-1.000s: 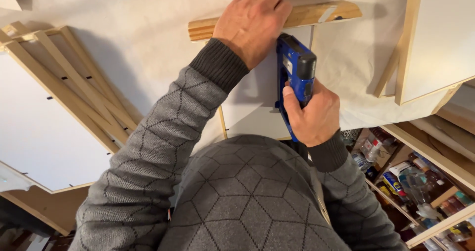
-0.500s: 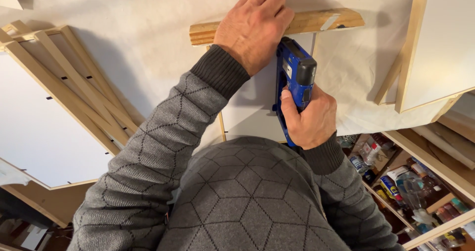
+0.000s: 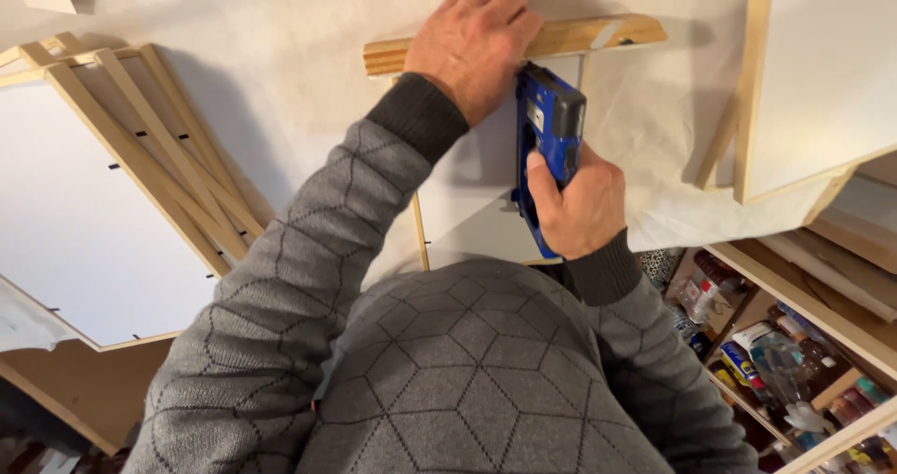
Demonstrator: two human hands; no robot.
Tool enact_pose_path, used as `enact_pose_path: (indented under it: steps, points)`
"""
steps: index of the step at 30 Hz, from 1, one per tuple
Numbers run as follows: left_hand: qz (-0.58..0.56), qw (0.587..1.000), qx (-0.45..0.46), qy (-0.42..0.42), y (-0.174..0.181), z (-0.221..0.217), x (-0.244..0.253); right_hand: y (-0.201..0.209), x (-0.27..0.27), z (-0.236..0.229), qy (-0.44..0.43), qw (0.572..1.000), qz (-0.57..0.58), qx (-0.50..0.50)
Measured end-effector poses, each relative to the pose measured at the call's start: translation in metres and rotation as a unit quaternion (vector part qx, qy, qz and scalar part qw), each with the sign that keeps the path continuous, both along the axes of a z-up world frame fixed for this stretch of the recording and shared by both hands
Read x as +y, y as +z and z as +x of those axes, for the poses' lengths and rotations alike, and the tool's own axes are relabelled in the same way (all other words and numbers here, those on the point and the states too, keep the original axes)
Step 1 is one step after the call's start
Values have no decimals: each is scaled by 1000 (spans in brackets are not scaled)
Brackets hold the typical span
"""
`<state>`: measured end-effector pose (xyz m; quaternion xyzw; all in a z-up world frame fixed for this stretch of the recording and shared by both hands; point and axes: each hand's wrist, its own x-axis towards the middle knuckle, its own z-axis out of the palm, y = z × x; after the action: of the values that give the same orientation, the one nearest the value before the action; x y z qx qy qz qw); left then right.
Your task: Assemble wooden picture frames by stapling the frame pieces to the backing.
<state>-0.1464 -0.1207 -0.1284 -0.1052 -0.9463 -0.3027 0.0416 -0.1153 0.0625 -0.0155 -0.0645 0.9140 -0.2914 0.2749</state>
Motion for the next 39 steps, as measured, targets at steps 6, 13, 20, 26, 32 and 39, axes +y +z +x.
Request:
enact_pose_path:
  steps: [6, 13, 20, 26, 32, 39]
  points:
    - [-6, 996, 69, 49, 36, 18, -13, 21, 27, 20, -60, 994, -93, 17]
    - [11, 981, 91, 173, 128, 110, -33, 46, 74, 36, -70, 982, -176, -9]
    - [91, 888, -96, 440, 131, 237, 37, 37, 111, 10, 7, 970, -224, -88]
    - [115, 764, -133, 620, 95, 307, 148, 29, 142, -10, 139, 961, -215, -107]
    - [188, 653, -177, 712, 55, 304, 221, 25, 153, -14, 233, 943, -201, -127]
    - [250, 681, -67, 685, 47, 287, 232, 38, 154, -20, 298, 928, -162, -155]
